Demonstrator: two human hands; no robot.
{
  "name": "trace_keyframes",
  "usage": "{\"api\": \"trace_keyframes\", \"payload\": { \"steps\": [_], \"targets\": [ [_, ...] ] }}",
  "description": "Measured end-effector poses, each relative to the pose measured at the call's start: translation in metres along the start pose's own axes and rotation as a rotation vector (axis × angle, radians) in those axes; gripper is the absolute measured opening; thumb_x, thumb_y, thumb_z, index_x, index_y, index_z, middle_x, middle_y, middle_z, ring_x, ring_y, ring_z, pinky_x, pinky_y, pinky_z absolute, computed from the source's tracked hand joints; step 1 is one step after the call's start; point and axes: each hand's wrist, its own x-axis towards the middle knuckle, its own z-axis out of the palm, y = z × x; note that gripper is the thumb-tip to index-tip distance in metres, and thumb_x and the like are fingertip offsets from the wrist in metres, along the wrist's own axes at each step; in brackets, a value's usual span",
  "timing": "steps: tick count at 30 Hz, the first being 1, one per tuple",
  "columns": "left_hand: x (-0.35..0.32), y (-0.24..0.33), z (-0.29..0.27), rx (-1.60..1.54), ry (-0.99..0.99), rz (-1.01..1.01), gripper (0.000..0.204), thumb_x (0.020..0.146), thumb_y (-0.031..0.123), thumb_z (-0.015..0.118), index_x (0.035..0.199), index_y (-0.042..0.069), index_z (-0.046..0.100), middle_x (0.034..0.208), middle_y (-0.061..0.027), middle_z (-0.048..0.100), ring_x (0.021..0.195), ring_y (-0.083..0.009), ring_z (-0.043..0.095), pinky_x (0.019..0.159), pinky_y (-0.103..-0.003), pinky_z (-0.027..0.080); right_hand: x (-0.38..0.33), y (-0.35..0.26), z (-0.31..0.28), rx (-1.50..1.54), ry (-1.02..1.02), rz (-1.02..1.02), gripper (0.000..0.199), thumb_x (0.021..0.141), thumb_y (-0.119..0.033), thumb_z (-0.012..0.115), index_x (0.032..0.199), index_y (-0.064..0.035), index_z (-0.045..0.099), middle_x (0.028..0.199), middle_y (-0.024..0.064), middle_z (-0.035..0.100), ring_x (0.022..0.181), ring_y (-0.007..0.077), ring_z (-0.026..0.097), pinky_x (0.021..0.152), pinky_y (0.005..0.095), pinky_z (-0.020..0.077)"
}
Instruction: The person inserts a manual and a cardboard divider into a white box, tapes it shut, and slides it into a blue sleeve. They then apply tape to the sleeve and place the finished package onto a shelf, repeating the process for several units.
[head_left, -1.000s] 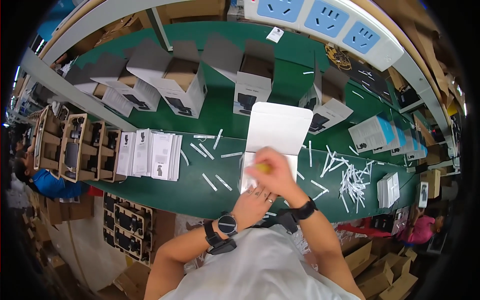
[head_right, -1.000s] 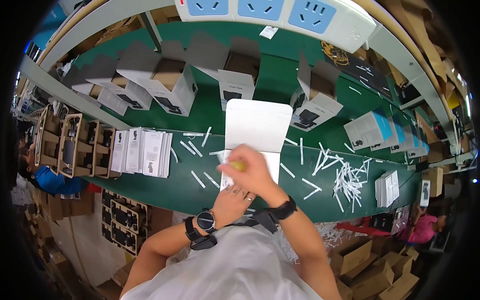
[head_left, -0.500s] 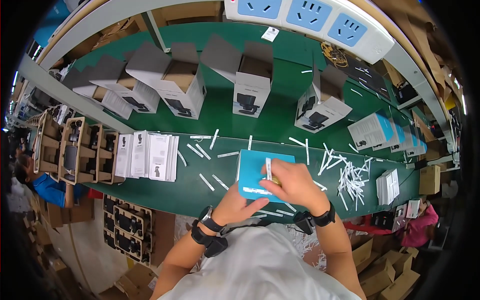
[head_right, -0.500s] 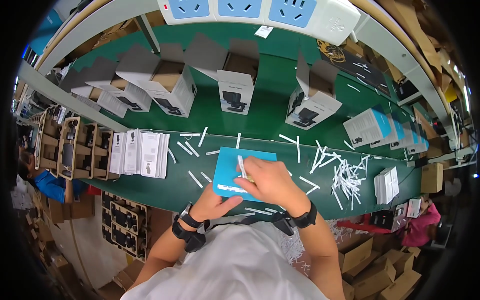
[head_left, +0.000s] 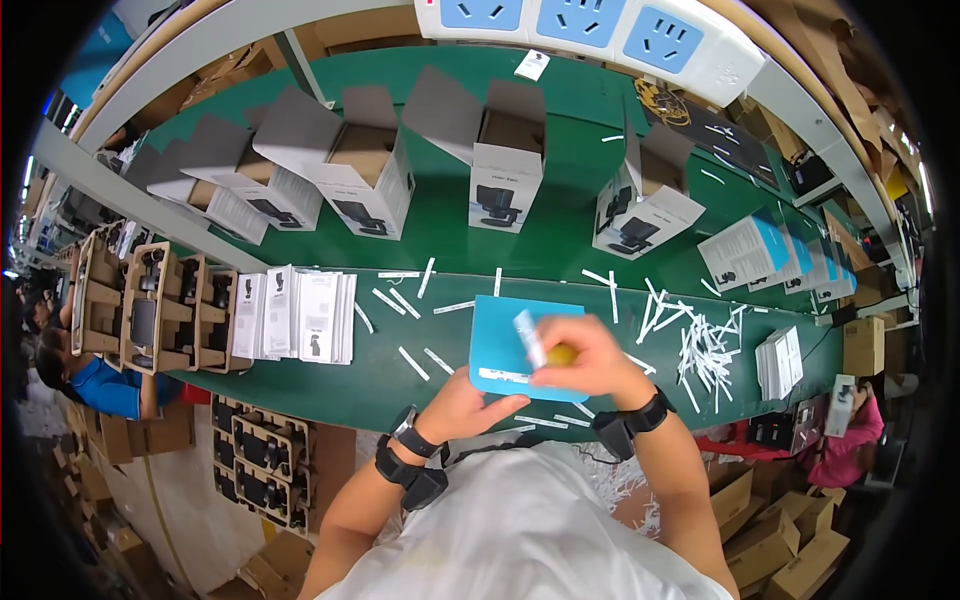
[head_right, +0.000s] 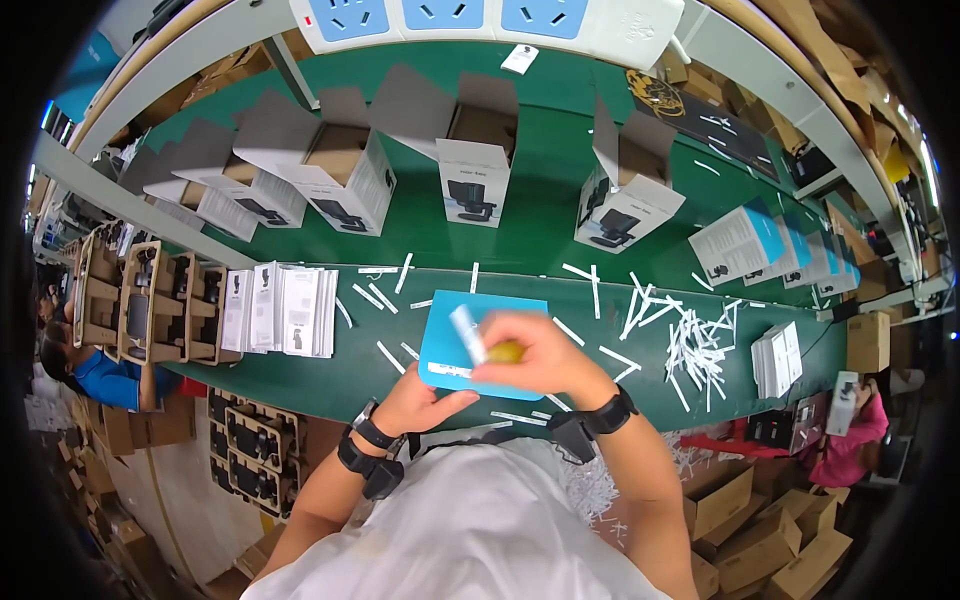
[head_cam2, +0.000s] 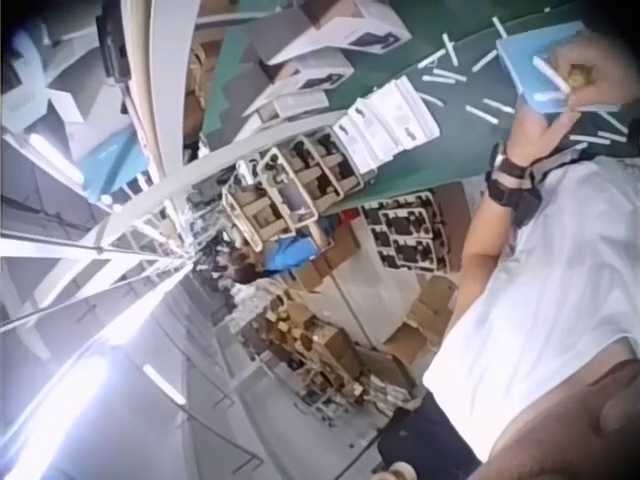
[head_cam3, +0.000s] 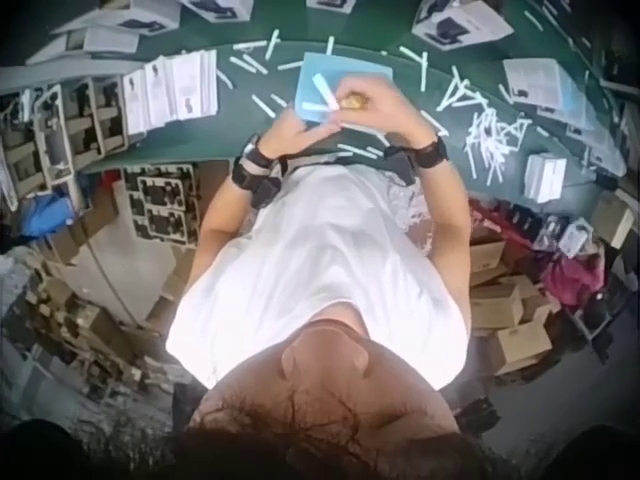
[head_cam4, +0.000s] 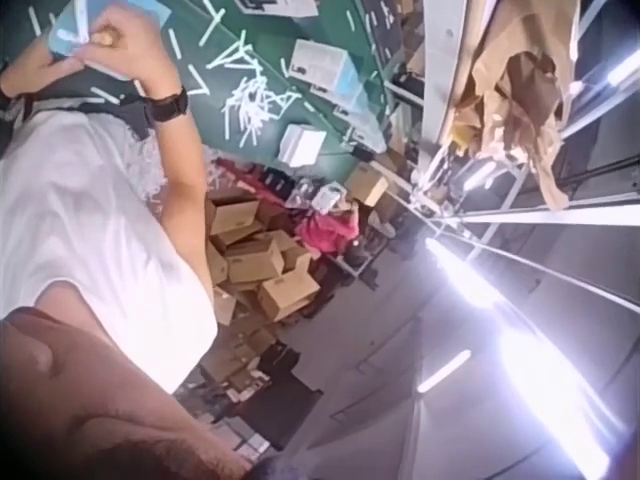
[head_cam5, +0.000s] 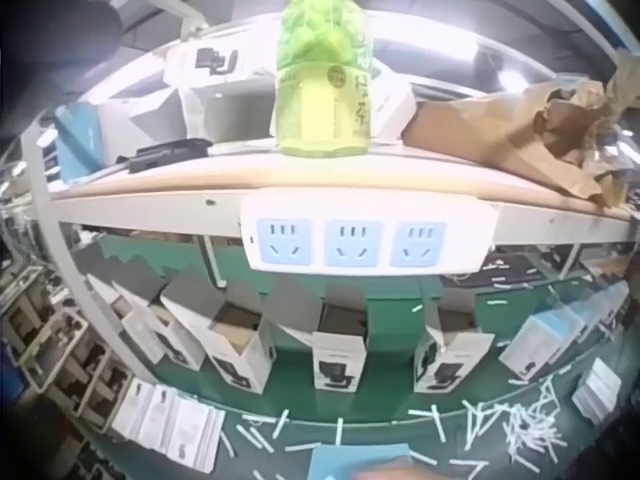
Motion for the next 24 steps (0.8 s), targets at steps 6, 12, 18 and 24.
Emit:
{"api": "trace_keyframes", "payload": {
  "steps": [6, 12, 18, 24],
  "targets": [
    [0.0, -0.003, -0.001, -0.031, 0.037, 0.026, 0.029, 0.09, 0.017, 0.074, 0.116, 0.006, 0.066, 0.11, -0.011, 0.071, 0.094, -0.0297, 0.068, 0.082, -0.038, 0.053, -0.001, -0.018, 0.004, -0.548, 0.064, 0.03, 0.019, 0.085, -0.027, 0.077, 0.084, -0.0111, 0.066, 0.082, 0.0017, 0.063, 0.065, 0.024, 0.062, 0.056, 0.0337, 0.0474],
    [-0.003, -0.008, -0.007, -0.009, -0.027, 0.045, 0.029, 0.089, 0.01, 0.073, 0.117, 0.006, 0.065, 0.109, -0.0068, 0.069, 0.097, -0.0191, 0.065, 0.085, -0.034, 0.051, 0.006, -0.014, 0.011, -0.645, 0.026, -0.066, 0.015, 0.083, -0.021, 0.078, 0.084, -0.0108, 0.067, 0.081, 0.0029, 0.063, 0.065, 0.0225, 0.063, 0.055, 0.0319, 0.047],
    [-0.004, -0.007, -0.014, 0.033, -0.056, 0.044, 0.03, 0.089, 0.011, 0.075, 0.116, 0.005, 0.064, 0.11, -0.0063, 0.068, 0.099, -0.0193, 0.065, 0.085, -0.034, 0.051, 0.012, -0.012, 0.014, -0.578, -0.118, -0.136, 0.018, 0.08, -0.024, 0.082, 0.083, -0.0123, 0.068, 0.079, 0.0017, 0.062, 0.064, 0.022, 0.061, 0.055, 0.0314, 0.0466],
    [-0.008, -0.01, -0.007, -0.126, 0.265, 0.07, 0.034, 0.084, 0.01, 0.075, 0.115, 0.003, 0.065, 0.125, -0.0169, 0.062, 0.113, -0.0313, 0.063, 0.094, -0.041, 0.049, -0.037, 0.004, -0.015, 1.402, 0.643, -0.086, 0.037, 0.103, -0.049, 0.051, 0.096, -0.0131, 0.055, 0.074, -0.0001, 0.046, 0.061, 0.0124, 0.042, 0.052, 0.0286, 0.0355]
  ]
}}
